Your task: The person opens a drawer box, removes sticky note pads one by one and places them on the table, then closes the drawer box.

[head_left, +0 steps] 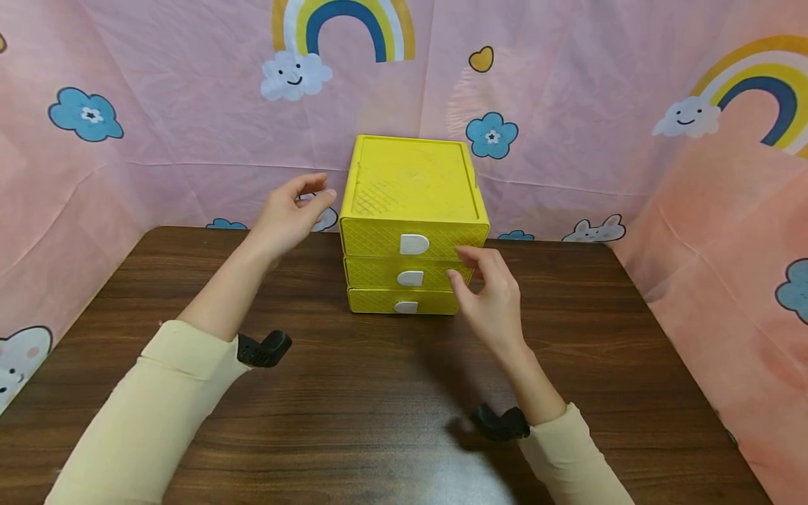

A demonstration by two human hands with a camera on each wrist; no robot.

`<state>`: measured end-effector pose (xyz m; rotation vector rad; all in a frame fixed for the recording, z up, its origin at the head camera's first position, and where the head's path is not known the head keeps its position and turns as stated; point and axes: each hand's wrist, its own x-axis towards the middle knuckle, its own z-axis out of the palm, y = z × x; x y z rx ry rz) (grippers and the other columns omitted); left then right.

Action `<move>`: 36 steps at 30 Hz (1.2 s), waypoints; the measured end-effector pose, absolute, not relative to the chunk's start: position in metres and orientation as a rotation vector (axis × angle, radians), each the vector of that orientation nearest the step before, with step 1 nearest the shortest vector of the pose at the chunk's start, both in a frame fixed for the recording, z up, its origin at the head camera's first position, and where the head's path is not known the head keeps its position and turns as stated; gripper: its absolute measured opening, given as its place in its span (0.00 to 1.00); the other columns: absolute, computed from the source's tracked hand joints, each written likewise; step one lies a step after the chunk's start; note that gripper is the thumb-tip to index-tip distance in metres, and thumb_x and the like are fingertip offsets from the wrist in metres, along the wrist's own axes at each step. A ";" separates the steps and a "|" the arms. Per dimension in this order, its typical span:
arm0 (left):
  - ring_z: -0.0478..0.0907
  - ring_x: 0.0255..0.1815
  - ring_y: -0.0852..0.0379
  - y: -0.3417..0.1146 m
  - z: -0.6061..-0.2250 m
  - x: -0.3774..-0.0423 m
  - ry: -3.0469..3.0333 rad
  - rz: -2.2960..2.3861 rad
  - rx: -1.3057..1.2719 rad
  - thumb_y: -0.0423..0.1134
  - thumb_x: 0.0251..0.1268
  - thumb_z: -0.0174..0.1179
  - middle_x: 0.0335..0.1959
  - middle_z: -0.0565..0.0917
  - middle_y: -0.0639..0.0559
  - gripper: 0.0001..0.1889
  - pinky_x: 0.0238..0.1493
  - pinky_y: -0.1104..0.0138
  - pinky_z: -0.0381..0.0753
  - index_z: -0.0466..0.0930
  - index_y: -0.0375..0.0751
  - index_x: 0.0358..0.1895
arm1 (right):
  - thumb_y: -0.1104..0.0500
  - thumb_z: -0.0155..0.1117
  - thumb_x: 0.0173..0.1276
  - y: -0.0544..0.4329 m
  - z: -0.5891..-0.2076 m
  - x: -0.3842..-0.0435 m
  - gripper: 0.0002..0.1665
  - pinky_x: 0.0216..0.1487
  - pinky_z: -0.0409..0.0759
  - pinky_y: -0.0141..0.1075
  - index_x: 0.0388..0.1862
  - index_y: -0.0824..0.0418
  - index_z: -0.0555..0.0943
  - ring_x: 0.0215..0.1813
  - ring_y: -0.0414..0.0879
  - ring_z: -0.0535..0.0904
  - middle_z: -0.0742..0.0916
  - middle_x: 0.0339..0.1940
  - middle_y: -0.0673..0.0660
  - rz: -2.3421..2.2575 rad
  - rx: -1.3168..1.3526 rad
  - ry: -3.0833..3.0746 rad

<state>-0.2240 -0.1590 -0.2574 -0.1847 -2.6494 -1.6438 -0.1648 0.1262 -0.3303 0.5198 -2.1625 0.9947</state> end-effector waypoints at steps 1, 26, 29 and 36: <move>0.70 0.61 0.51 -0.158 -0.257 -0.225 -2.644 -1.648 -0.185 0.55 0.66 0.50 0.67 0.64 0.49 0.31 0.59 0.57 0.72 0.59 0.50 0.69 | 0.64 0.67 0.56 0.125 -0.330 -0.165 0.18 0.41 0.78 0.38 0.47 0.63 0.79 0.41 0.47 0.77 0.81 0.39 0.58 0.994 0.522 -2.162; 0.72 0.50 0.54 -0.142 -0.254 -0.231 -2.629 -1.672 -0.108 0.53 0.66 0.50 0.61 0.69 0.47 0.28 0.47 0.65 0.80 0.64 0.47 0.67 | 0.65 0.67 0.57 0.095 -0.328 -0.169 0.16 0.40 0.79 0.38 0.46 0.64 0.80 0.41 0.46 0.77 0.81 0.37 0.58 1.004 0.543 -2.076; 0.73 0.50 0.51 -0.141 -0.253 -0.231 -2.623 -1.672 -0.114 0.53 0.66 0.51 0.60 0.70 0.47 0.29 0.47 0.62 0.80 0.63 0.47 0.67 | 0.65 0.67 0.57 0.092 -0.327 -0.170 0.16 0.40 0.79 0.38 0.46 0.64 0.80 0.40 0.46 0.77 0.81 0.37 0.58 1.007 0.541 -2.064; 0.73 0.51 0.53 -0.137 -0.252 -0.234 -2.640 -1.679 -0.133 0.53 0.65 0.52 0.59 0.70 0.47 0.28 0.47 0.60 0.80 0.65 0.46 0.67 | 0.65 0.66 0.57 0.088 -0.325 -0.172 0.15 0.40 0.80 0.38 0.45 0.63 0.80 0.41 0.47 0.78 0.81 0.36 0.58 1.016 0.506 -2.062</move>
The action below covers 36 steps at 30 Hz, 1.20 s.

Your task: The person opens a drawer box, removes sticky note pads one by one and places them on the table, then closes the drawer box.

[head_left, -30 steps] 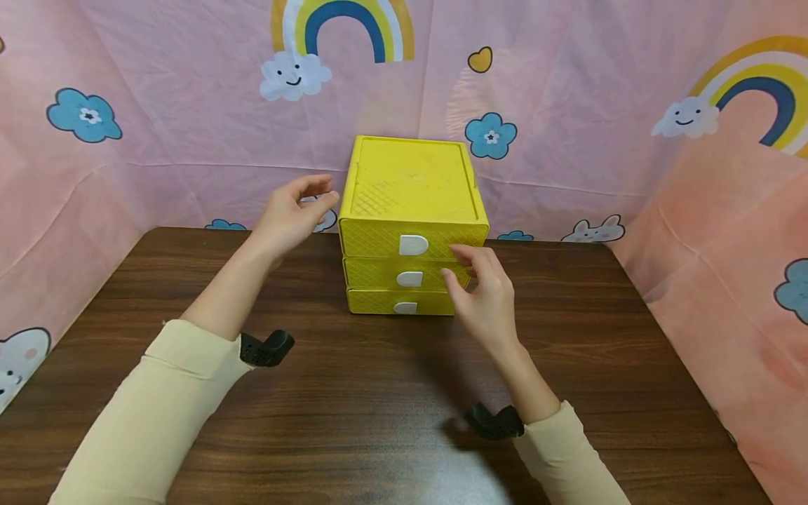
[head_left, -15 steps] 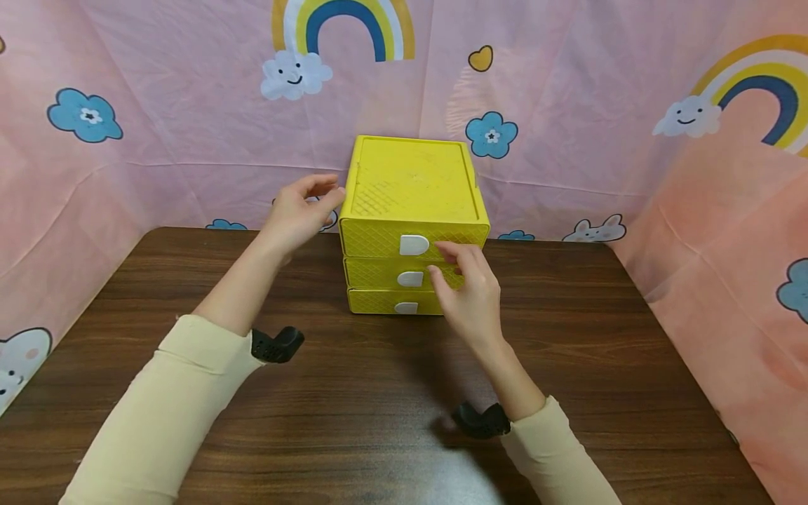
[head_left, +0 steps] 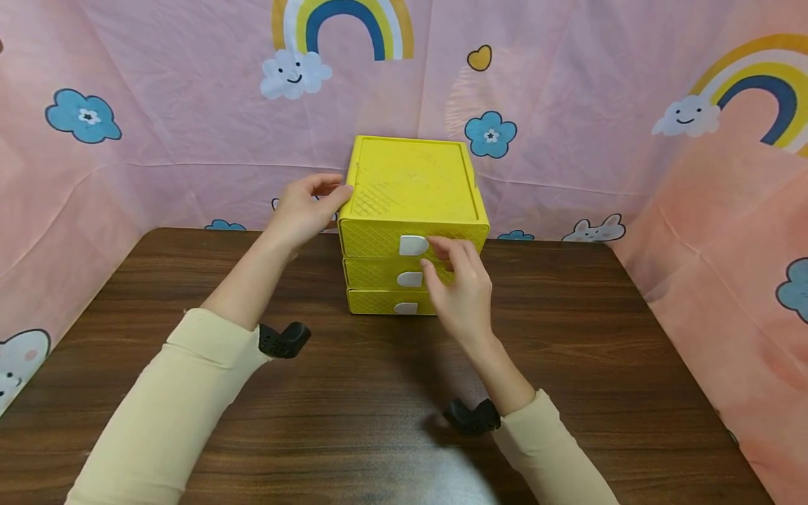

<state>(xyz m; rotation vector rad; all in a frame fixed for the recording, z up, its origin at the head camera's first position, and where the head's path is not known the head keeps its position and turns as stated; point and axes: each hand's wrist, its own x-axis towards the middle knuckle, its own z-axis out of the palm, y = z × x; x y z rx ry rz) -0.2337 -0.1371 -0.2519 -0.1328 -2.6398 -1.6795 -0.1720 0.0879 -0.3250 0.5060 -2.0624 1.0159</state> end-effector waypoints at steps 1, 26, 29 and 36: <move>0.73 0.50 0.53 -0.137 -0.252 -0.234 -2.642 -1.681 -0.129 0.53 0.65 0.52 0.58 0.70 0.47 0.28 0.47 0.60 0.81 0.65 0.46 0.66 | 0.65 0.66 0.57 0.087 -0.325 -0.172 0.15 0.40 0.80 0.37 0.45 0.63 0.80 0.41 0.46 0.78 0.80 0.36 0.58 1.013 0.501 -2.066; 0.71 0.54 0.54 -0.131 -0.251 -0.240 -2.675 -1.663 -0.006 0.56 0.63 0.54 0.57 0.73 0.48 0.29 0.53 0.61 0.75 0.69 0.45 0.63 | 0.65 0.64 0.59 0.077 -0.321 -0.180 0.10 0.38 0.79 0.33 0.40 0.63 0.81 0.35 0.46 0.78 0.80 0.33 0.57 0.896 0.470 -2.077; 0.71 0.55 0.54 -0.131 -0.251 -0.240 -2.683 -1.646 0.000 0.56 0.62 0.54 0.57 0.73 0.49 0.29 0.53 0.62 0.74 0.69 0.46 0.64 | 0.65 0.64 0.58 0.078 -0.319 -0.181 0.09 0.36 0.79 0.35 0.39 0.63 0.80 0.34 0.46 0.78 0.80 0.32 0.57 0.849 0.485 -2.069; 0.72 0.54 0.54 -0.132 -0.251 -0.241 -2.670 -1.697 -0.009 0.55 0.63 0.54 0.56 0.73 0.48 0.29 0.55 0.59 0.75 0.68 0.46 0.64 | 0.63 0.65 0.59 0.077 -0.315 -0.184 0.06 0.34 0.79 0.37 0.36 0.62 0.81 0.33 0.46 0.78 0.81 0.30 0.55 0.748 0.492 -2.073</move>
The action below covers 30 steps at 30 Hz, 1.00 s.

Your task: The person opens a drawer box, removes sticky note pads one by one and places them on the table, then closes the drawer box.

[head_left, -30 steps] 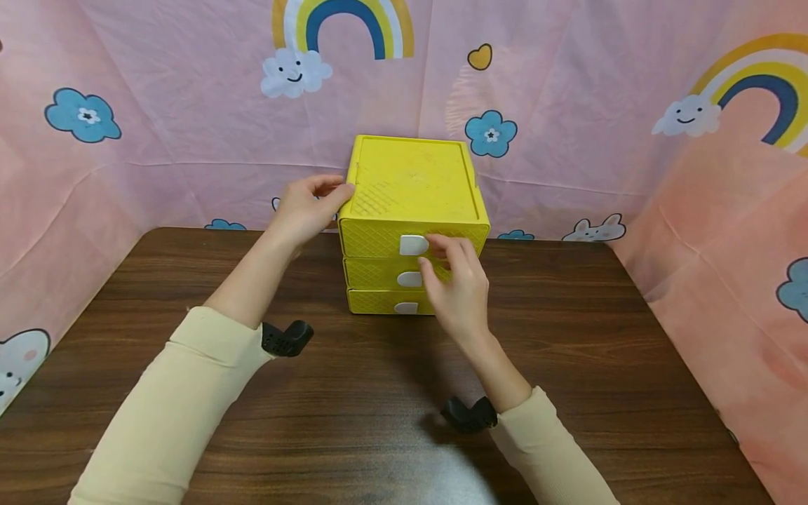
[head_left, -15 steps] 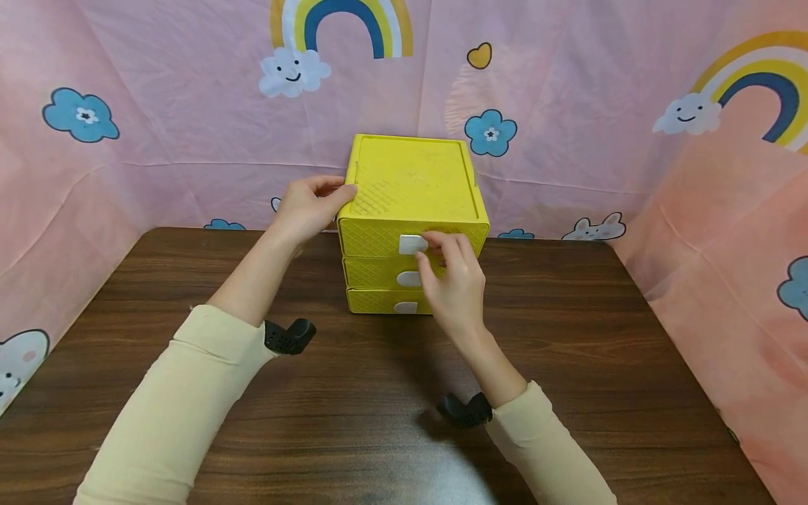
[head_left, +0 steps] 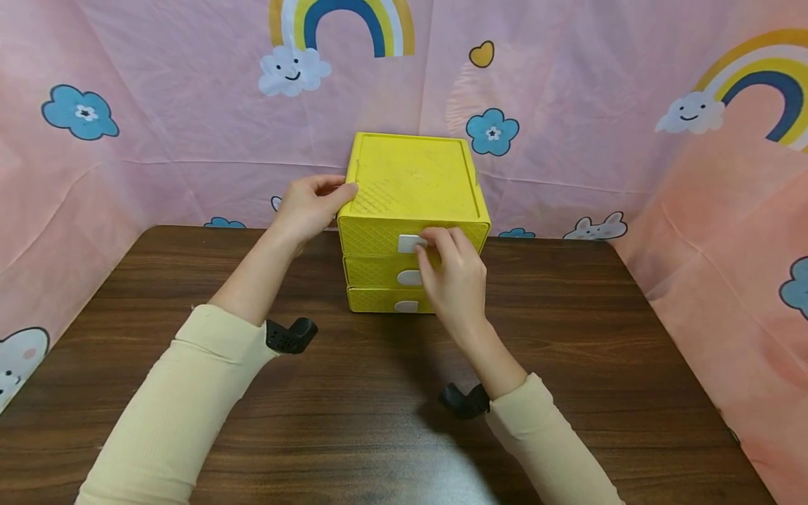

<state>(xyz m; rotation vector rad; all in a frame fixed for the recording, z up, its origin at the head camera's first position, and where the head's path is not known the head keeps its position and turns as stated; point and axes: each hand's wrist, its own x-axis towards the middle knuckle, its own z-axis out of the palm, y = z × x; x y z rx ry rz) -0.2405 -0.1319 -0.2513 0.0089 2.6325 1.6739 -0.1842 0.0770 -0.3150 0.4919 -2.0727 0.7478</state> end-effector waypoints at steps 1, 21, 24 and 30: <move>0.72 0.53 0.54 -0.132 -0.251 -0.240 2.628 1.674 0.010 0.55 0.63 0.54 0.56 0.73 0.47 0.29 0.55 0.59 0.75 0.68 0.46 0.64 | 0.63 0.65 0.59 0.077 -0.314 -0.185 0.06 0.33 0.79 0.38 0.36 0.62 0.80 0.32 0.46 0.78 0.81 0.29 0.55 0.737 0.490 -2.074; 0.70 0.55 0.52 -0.132 -0.251 -0.240 2.635 1.650 0.023 0.54 0.64 0.53 0.57 0.72 0.45 0.29 0.55 0.59 0.74 0.67 0.44 0.65 | 0.60 0.66 0.59 0.082 -0.314 -0.191 0.05 0.32 0.78 0.35 0.32 0.60 0.80 0.31 0.45 0.77 0.81 0.27 0.54 0.680 0.547 -2.099; 0.70 0.56 0.51 -0.132 -0.251 -0.239 2.643 1.641 0.021 0.54 0.64 0.53 0.57 0.72 0.45 0.29 0.55 0.59 0.74 0.67 0.44 0.65 | 0.60 0.66 0.59 0.083 -0.313 -0.191 0.05 0.32 0.78 0.35 0.32 0.60 0.80 0.31 0.45 0.77 0.81 0.27 0.54 0.669 0.560 -2.099; 0.70 0.56 0.51 -0.132 -0.251 -0.239 2.644 1.637 0.027 0.54 0.64 0.52 0.58 0.72 0.46 0.29 0.55 0.58 0.74 0.67 0.45 0.65 | 0.60 0.65 0.60 0.084 -0.312 -0.191 0.05 0.30 0.77 0.35 0.32 0.60 0.80 0.30 0.45 0.76 0.81 0.27 0.53 0.644 0.568 -2.106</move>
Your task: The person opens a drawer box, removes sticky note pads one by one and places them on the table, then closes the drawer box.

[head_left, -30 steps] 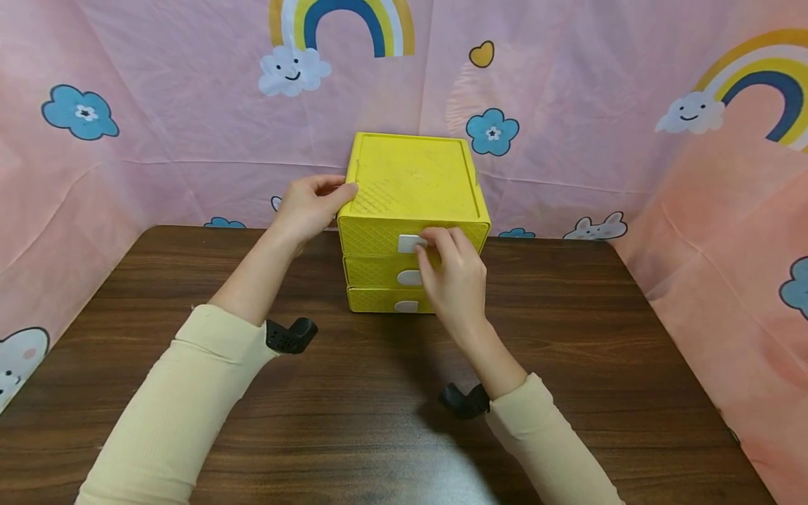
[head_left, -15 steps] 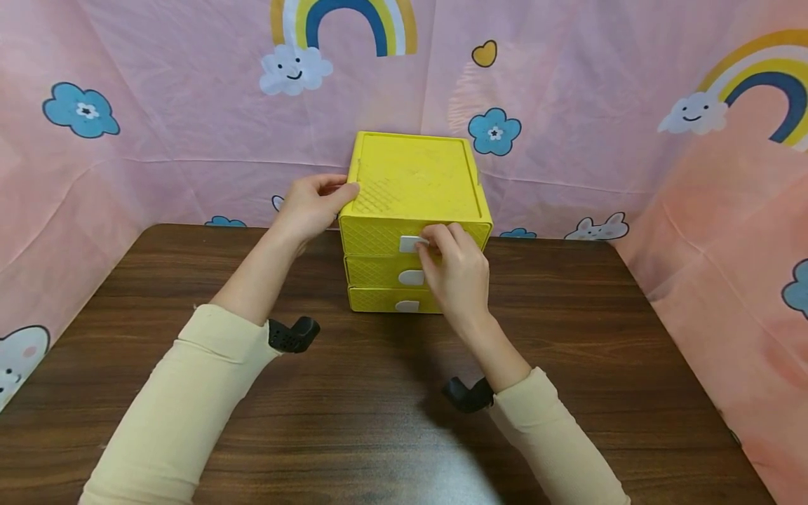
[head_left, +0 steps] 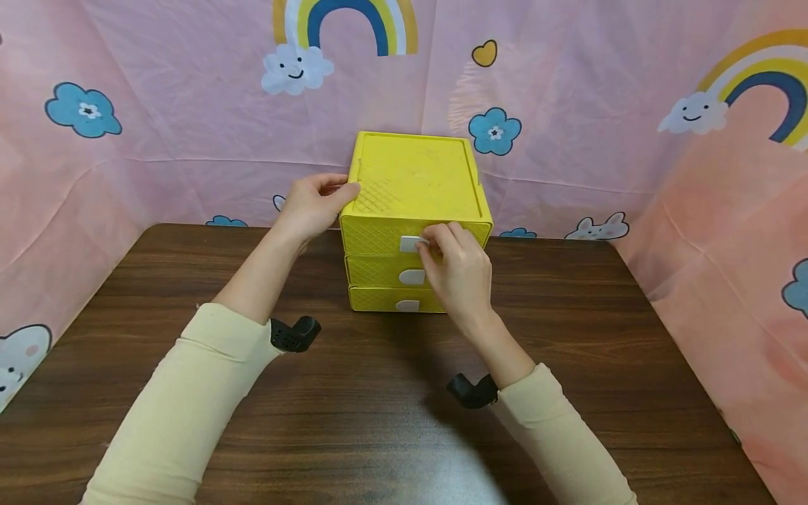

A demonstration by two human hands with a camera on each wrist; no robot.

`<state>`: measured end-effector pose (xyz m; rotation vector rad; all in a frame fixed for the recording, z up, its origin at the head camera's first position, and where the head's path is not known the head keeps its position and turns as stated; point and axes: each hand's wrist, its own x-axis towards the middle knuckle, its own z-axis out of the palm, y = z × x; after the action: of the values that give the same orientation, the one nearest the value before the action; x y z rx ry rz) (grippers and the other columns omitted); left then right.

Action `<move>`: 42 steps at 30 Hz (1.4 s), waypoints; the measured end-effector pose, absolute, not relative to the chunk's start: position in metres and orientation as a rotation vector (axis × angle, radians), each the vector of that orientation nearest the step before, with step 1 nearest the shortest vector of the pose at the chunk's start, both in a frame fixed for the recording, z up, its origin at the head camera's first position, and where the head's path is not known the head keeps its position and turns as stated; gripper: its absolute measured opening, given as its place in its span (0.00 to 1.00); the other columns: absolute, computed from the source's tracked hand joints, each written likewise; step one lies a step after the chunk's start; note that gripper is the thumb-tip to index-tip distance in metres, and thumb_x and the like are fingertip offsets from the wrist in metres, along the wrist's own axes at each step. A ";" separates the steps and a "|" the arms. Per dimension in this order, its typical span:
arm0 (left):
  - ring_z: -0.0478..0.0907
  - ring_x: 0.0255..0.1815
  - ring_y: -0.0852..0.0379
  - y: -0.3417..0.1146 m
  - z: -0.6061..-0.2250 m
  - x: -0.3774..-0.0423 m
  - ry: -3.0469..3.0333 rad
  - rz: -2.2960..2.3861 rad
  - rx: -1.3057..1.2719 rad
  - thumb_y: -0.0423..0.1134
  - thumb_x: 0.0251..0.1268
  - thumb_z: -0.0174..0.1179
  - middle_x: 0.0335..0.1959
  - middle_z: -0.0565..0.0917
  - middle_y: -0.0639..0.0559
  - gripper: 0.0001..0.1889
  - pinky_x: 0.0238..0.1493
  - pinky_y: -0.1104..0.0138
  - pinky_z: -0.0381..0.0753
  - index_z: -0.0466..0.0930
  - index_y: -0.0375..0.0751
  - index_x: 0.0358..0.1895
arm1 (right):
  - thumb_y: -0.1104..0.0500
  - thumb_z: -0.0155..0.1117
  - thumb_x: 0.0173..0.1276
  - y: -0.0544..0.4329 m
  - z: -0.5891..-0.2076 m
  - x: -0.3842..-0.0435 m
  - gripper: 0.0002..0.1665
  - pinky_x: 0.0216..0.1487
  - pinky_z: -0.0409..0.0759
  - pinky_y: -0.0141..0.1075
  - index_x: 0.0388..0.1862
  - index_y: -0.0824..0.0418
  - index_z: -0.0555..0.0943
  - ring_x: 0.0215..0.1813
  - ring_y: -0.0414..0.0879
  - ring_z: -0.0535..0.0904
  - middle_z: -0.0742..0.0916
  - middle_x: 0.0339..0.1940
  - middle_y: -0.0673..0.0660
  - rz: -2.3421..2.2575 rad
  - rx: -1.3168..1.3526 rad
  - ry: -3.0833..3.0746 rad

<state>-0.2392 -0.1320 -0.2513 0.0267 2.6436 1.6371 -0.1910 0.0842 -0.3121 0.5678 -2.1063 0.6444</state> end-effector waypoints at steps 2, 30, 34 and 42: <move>0.70 0.56 0.51 -0.132 -0.251 -0.239 2.633 1.647 0.030 0.54 0.65 0.52 0.58 0.72 0.45 0.29 0.55 0.58 0.75 0.67 0.44 0.65 | 0.60 0.65 0.60 0.085 -0.312 -0.191 0.05 0.30 0.77 0.35 0.32 0.60 0.80 0.30 0.45 0.76 0.81 0.27 0.53 0.637 0.570 -2.108; 0.75 0.50 0.51 -0.132 -0.251 -0.240 2.568 1.695 0.029 0.53 0.65 0.52 0.58 0.72 0.45 0.29 0.46 0.63 0.80 0.65 0.44 0.66 | 0.62 0.63 0.60 0.089 -0.309 -0.182 0.02 0.25 0.75 0.35 0.30 0.59 0.80 0.26 0.46 0.74 0.82 0.26 0.53 0.556 0.632 -2.094; 0.74 0.52 0.51 -0.132 -0.251 -0.240 2.575 1.685 0.026 0.53 0.65 0.52 0.59 0.72 0.45 0.29 0.49 0.60 0.79 0.65 0.44 0.66 | 0.62 0.64 0.60 0.089 -0.309 -0.181 0.02 0.24 0.74 0.35 0.30 0.60 0.79 0.26 0.46 0.74 0.81 0.26 0.53 0.547 0.639 -2.082; 0.72 0.53 0.51 -0.131 -0.249 -0.239 2.599 1.667 0.019 0.53 0.64 0.53 0.59 0.72 0.45 0.29 0.52 0.59 0.77 0.66 0.44 0.66 | 0.62 0.65 0.58 0.090 -0.309 -0.177 0.03 0.24 0.74 0.35 0.30 0.60 0.79 0.26 0.46 0.74 0.81 0.25 0.53 0.543 0.654 -2.076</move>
<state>-0.2395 -0.1314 -0.2494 0.0194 2.5990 1.6667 -0.1767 0.0896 -0.3087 0.6538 -2.0761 0.5433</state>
